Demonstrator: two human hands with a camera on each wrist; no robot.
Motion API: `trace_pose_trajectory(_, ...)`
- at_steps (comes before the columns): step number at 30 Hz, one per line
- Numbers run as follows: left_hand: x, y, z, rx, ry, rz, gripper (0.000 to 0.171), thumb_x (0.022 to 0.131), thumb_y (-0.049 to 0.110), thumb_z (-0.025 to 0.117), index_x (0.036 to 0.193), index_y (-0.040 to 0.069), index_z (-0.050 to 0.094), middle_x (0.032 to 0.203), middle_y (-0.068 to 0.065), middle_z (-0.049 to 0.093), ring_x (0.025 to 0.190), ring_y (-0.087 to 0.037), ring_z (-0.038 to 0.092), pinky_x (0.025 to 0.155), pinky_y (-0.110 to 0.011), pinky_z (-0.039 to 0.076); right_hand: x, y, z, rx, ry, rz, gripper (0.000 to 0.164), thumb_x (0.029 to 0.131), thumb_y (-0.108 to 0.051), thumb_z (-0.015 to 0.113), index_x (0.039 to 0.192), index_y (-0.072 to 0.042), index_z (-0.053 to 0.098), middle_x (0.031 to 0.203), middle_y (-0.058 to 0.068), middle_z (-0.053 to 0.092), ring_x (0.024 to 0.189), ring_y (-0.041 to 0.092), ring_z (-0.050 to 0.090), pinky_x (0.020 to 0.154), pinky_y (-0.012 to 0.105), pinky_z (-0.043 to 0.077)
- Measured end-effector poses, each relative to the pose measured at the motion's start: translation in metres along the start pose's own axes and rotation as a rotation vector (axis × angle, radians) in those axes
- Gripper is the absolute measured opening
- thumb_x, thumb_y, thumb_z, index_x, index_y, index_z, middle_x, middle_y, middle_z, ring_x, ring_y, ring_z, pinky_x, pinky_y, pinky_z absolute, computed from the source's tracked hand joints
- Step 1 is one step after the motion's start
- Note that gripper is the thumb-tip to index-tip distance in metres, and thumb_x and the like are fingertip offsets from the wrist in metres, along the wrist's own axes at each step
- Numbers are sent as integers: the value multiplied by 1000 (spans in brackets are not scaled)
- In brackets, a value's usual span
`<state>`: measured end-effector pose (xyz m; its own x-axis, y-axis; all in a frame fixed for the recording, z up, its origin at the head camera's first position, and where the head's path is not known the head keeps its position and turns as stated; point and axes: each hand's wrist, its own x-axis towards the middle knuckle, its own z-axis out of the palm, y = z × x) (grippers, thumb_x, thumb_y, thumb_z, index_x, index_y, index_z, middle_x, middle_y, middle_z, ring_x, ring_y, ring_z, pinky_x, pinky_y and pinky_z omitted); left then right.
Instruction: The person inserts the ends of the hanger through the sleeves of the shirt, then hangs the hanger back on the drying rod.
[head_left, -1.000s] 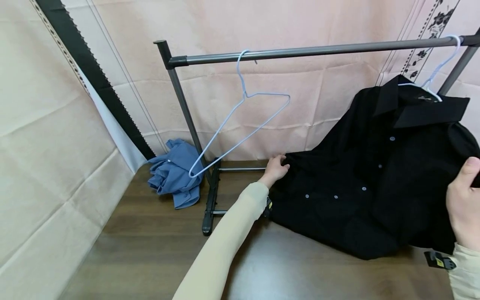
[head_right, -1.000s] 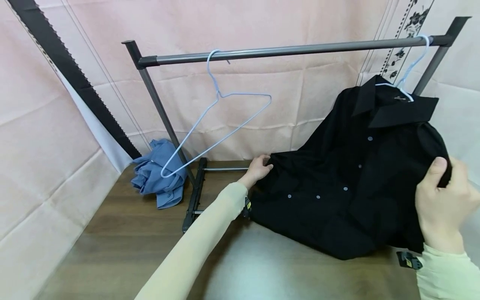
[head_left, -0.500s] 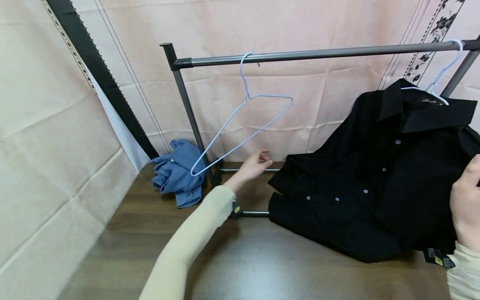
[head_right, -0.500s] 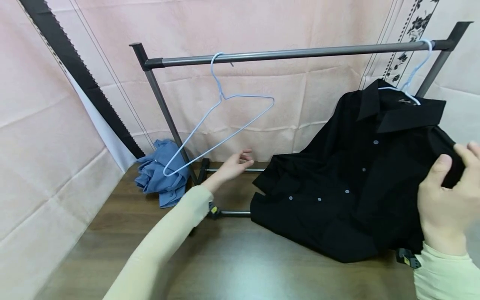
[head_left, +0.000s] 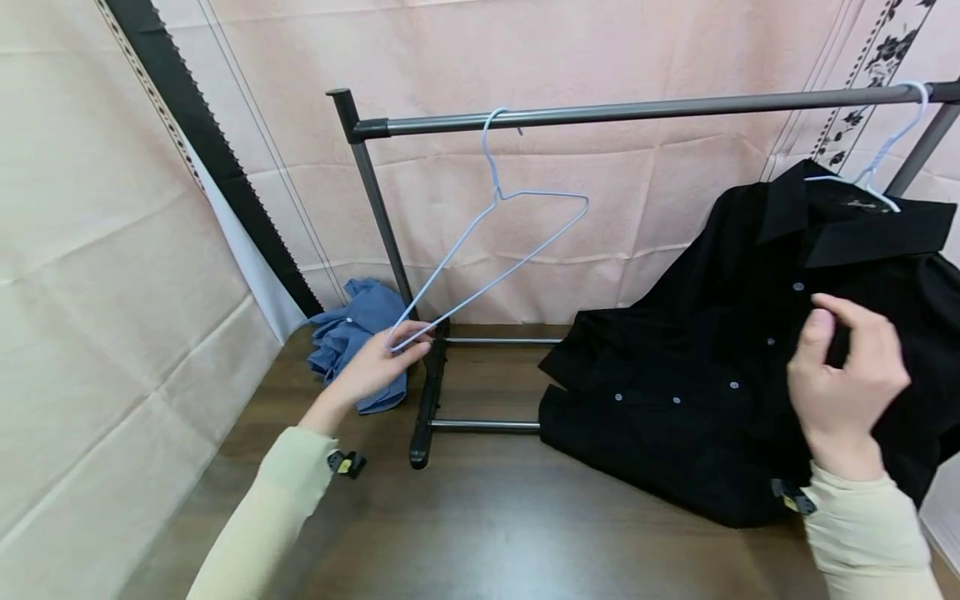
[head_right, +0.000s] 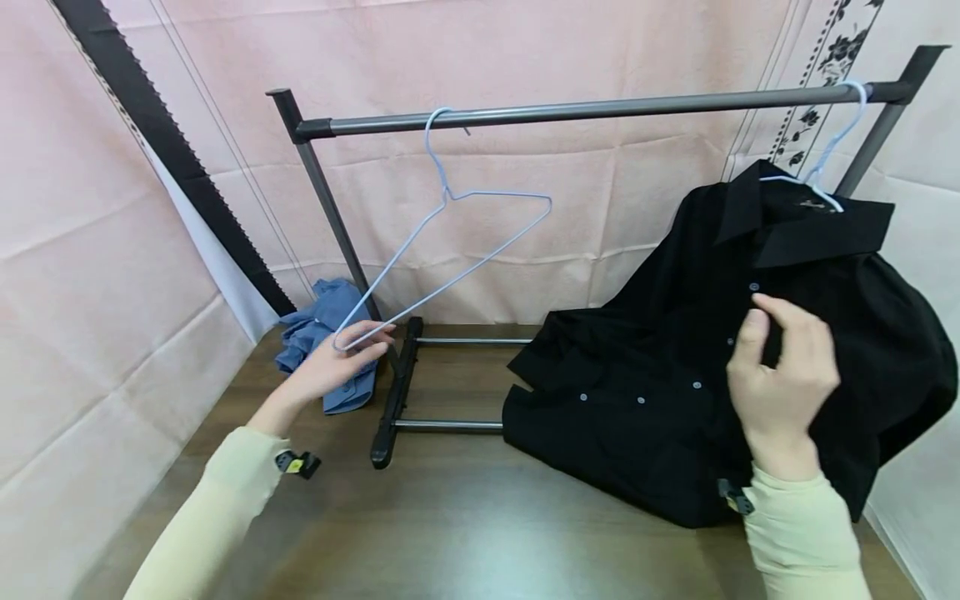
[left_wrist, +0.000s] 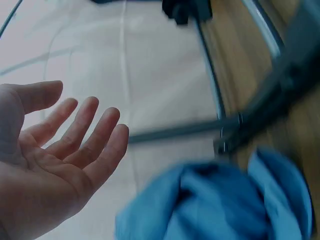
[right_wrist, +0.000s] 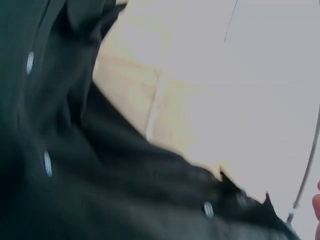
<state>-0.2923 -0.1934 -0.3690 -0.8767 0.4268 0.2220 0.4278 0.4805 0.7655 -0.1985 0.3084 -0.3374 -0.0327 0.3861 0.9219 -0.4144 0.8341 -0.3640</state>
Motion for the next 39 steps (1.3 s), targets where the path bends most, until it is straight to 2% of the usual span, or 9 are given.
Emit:
trace_pose_trajectory(5,-22,-17,-34,64,121,-40,36,105,25,58,136,7,60,126,-17,65,109,-28,62,87,-40,48,-27,-16,29,97,-91,14,25,95,-17,62,96,3,76,88,24,69,79,44,58,86,18,41)
trace_pose_trajectory(8,-33,-22,-47,69,189,-48,38,106,28,55,137,6,59,129,-17,64,111,-28,60,88,-31,47,-47,-30,47,175,-149,-9,22,95,-12,62,94,6,74,88,23,69,75,40,58,84,16,40)
trace_pose_trajectory(11,-41,-27,-52,48,241,-64,40,107,27,54,138,3,58,130,-20,63,114,-31,60,85,-19,46,-69,-46,65,261,-222,-6,14,93,-2,63,93,8,73,87,23,69,73,37,59,82,15,40)
trace_pose_trajectory(14,-41,-35,-51,11,288,-81,40,107,24,52,138,-2,56,129,-24,61,114,-35,60,83,-14,46,-91,-59,80,342,-309,32,10,92,5,64,94,6,73,88,19,71,73,31,60,80,14,42)
trace_pose_trajectory(19,-32,-48,-51,-3,390,-120,42,106,28,54,137,0,57,130,-22,61,115,-33,58,85,-19,45,-121,-90,107,473,-480,118,11,96,-1,65,100,-3,75,93,7,73,81,18,66,78,16,48)
trace_pose_trajectory(24,-28,-65,-63,-3,499,-184,48,105,35,56,139,1,55,133,-22,58,119,-33,53,98,-36,42,-152,-126,137,559,-685,184,13,101,-14,63,105,-9,74,97,0,73,82,13,66,71,21,52)
trace_pose_trajectory(28,-25,-78,-71,-49,507,-252,58,102,41,59,142,1,50,140,-24,53,130,-36,46,109,-48,35,-179,-149,157,599,-852,243,20,104,-23,60,110,-10,74,100,-1,72,84,11,68,70,26,55)
trace_pose_trajectory(35,-13,-102,-83,-54,443,-412,85,97,61,55,157,7,31,153,-26,37,141,-40,35,112,-56,31,-218,-190,183,683,-1108,386,32,105,-27,58,125,-6,70,108,4,75,85,19,72,72,29,55)
trace_pose_trajectory(39,-4,-112,-89,-54,413,-475,91,96,67,50,160,7,24,156,-27,33,143,-41,33,114,-55,30,-232,-208,196,674,-1304,438,44,105,-33,57,140,-5,60,126,7,69,103,21,69,85,30,55)
